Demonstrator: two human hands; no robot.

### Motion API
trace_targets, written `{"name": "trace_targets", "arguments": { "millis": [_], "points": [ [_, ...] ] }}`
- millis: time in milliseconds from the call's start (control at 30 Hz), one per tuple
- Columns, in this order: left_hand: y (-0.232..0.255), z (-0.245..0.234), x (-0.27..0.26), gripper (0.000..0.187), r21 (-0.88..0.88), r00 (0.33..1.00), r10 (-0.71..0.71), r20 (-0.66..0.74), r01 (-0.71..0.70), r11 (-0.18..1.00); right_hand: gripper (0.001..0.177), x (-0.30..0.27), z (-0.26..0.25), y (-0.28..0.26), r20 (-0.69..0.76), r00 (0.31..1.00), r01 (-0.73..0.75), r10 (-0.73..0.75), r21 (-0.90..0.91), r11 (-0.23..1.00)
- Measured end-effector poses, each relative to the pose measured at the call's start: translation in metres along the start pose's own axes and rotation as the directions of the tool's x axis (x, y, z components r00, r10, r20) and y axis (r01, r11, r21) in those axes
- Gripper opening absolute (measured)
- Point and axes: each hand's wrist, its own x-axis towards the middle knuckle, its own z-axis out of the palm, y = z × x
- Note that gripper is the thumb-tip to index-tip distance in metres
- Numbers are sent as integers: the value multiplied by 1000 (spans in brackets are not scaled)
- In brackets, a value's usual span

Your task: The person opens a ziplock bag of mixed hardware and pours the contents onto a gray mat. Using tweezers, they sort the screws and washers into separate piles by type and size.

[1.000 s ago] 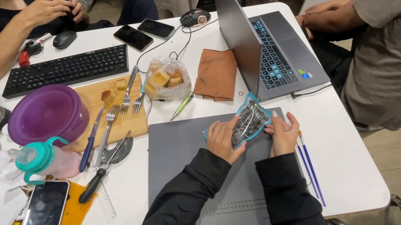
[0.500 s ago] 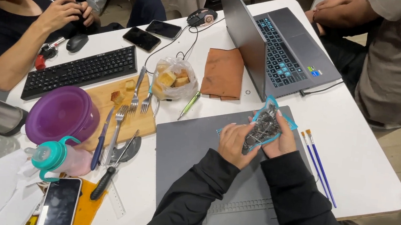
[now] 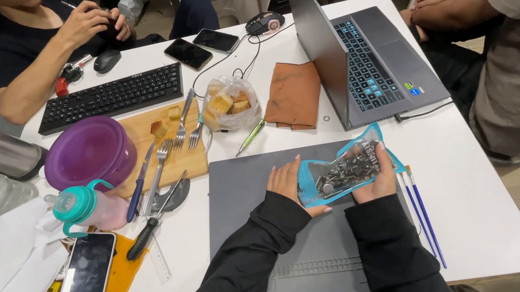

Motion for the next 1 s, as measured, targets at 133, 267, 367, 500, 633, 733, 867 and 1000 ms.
{"name": "trace_targets", "arguments": {
  "millis": [133,267,367,500,633,733,867,1000],
  "points": [
    [-2,-5,-1,132,-26,998,-12,61,14,1000,31,-3,7,-7,20,999,29,-28,-66,997],
    [-15,-10,4,134,-18,980,-41,193,45,999,35,0,6,-14,31,996,92,-88,-161,983],
    [-28,-15,8,130,-31,961,-9,276,18,999,33,5,4,-15,36,994,109,-105,-157,981],
    [-46,-9,6,132,-45,958,14,287,-2,999,33,2,3,-13,34,996,89,-84,-179,980],
    [-52,-10,10,133,-90,961,22,276,3,996,33,11,-5,-9,17,995,102,-101,-204,974],
    [-61,-2,10,126,-143,970,0,244,36,989,35,6,-1,-9,17,994,112,-111,-203,973],
    [-62,-5,10,104,-263,978,-36,207,91,961,41,5,1,-9,63,994,102,-92,-175,979],
    [-49,-14,5,94,-320,991,-8,135,51,946,36,-1,5,-5,52,997,64,-56,-169,984]
  ]
}}
